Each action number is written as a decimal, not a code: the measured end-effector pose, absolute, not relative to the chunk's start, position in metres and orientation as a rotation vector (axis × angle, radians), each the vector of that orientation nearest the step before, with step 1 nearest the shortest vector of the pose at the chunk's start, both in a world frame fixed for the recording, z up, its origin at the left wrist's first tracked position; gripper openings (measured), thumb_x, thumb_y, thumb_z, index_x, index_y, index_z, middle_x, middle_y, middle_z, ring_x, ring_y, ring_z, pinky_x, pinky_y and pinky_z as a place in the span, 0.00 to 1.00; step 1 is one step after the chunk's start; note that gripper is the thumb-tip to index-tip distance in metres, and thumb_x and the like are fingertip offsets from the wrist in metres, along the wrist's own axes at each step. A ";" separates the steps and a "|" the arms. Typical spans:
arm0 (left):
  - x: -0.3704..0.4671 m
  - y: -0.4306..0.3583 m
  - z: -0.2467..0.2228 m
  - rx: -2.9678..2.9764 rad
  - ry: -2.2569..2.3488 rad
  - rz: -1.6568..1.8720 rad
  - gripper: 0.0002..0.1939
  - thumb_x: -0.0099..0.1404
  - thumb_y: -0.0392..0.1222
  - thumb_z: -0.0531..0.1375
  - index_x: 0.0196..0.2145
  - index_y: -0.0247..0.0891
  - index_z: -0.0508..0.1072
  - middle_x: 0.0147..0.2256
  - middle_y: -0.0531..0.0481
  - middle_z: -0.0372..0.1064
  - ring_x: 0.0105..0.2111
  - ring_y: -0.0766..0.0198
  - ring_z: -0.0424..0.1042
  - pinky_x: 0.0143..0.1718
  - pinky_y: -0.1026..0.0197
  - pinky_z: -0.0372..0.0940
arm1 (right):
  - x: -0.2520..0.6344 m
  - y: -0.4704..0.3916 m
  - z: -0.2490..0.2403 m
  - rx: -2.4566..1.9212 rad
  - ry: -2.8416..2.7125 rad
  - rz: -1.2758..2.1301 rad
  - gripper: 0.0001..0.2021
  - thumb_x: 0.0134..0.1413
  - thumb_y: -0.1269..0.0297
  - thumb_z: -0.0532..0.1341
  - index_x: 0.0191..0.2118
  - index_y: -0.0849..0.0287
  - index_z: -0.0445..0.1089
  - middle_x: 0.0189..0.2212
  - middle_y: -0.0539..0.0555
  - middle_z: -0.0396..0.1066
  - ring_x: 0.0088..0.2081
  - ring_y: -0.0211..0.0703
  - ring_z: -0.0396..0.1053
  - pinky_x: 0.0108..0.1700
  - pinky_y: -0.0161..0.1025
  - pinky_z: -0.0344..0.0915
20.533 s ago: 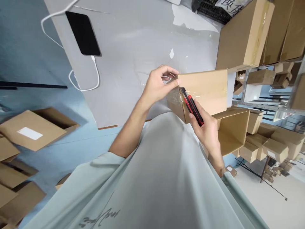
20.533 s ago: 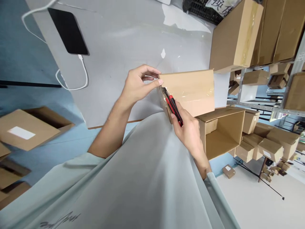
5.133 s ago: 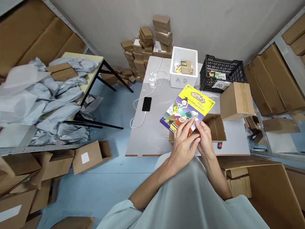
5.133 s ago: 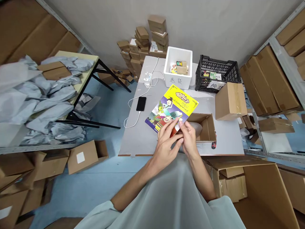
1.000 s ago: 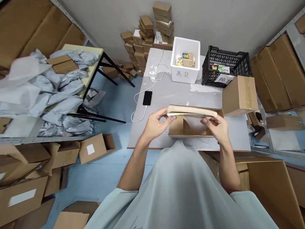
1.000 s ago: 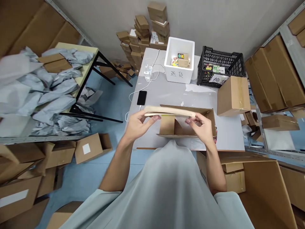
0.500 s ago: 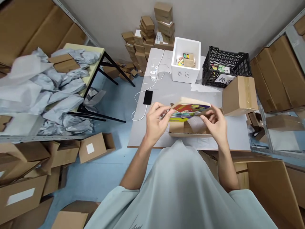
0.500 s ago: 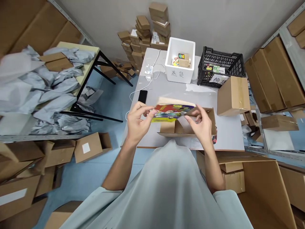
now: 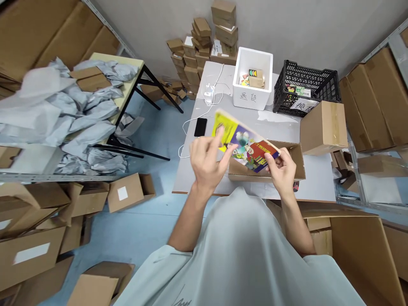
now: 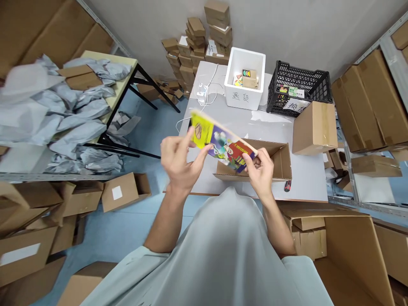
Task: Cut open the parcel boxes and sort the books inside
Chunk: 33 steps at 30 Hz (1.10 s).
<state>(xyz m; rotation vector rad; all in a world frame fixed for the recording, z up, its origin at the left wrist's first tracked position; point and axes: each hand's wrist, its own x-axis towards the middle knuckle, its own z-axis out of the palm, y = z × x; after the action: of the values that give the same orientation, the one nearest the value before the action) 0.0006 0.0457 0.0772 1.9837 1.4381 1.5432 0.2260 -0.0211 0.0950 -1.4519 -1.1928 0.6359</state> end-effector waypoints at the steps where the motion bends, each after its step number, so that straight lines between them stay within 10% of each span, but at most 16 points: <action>1: 0.001 0.041 0.072 1.841 1.484 1.618 0.39 0.68 0.65 0.76 0.70 0.46 0.78 0.46 0.42 0.76 0.45 0.50 0.73 0.51 0.49 0.67 | 0.222 -0.022 0.090 -1.424 -1.075 0.713 0.20 0.70 0.39 0.70 0.39 0.51 0.72 0.30 0.46 0.68 0.24 0.37 0.66 0.25 0.37 0.67; 5: 0.014 0.025 0.052 1.333 1.236 1.406 0.41 0.70 0.72 0.72 0.68 0.42 0.78 0.59 0.36 0.79 0.50 0.52 0.79 0.51 0.51 0.74 | 0.208 -0.025 0.074 -1.291 -0.765 0.838 0.23 0.66 0.36 0.72 0.43 0.51 0.70 0.28 0.44 0.71 0.22 0.34 0.66 0.26 0.35 0.67; 16: 0.044 0.026 0.045 0.827 0.853 1.108 0.30 0.60 0.61 0.82 0.52 0.39 0.87 0.56 0.39 0.86 0.57 0.47 0.84 0.63 0.45 0.79 | 0.219 -0.035 0.057 -1.353 -0.785 0.886 0.25 0.62 0.35 0.74 0.43 0.52 0.72 0.31 0.47 0.75 0.24 0.35 0.69 0.25 0.34 0.67; 22: 0.046 0.016 0.058 1.061 0.993 1.383 0.24 0.65 0.62 0.79 0.47 0.41 0.87 0.45 0.46 0.82 0.47 0.56 0.82 0.53 0.54 0.79 | 0.224 -0.042 0.085 -1.532 -1.044 0.176 0.22 0.69 0.48 0.73 0.64 0.47 0.77 0.58 0.60 0.78 0.51 0.49 0.81 0.49 0.46 0.82; 27: 0.061 -0.006 0.064 1.301 1.107 1.504 0.15 0.75 0.58 0.73 0.45 0.43 0.89 0.42 0.48 0.75 0.42 0.60 0.78 0.47 0.58 0.76 | 0.178 -0.044 0.111 -1.466 -1.446 0.416 0.31 0.67 0.49 0.75 0.71 0.44 0.74 0.70 0.61 0.73 0.71 0.61 0.73 0.69 0.58 0.78; 33: 0.049 -0.028 0.068 1.741 0.923 1.507 0.18 0.78 0.50 0.70 0.61 0.48 0.86 0.54 0.41 0.78 0.55 0.52 0.80 0.56 0.51 0.77 | 0.165 -0.045 0.101 -1.517 -1.108 0.488 0.22 0.70 0.38 0.69 0.48 0.53 0.83 0.42 0.58 0.85 0.47 0.56 0.84 0.53 0.52 0.84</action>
<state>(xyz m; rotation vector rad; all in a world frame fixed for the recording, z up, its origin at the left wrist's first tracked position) 0.0488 -0.0277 0.0677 1.7408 0.9234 1.5069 0.1652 -0.0448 0.1015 -1.5165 -1.1077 0.4885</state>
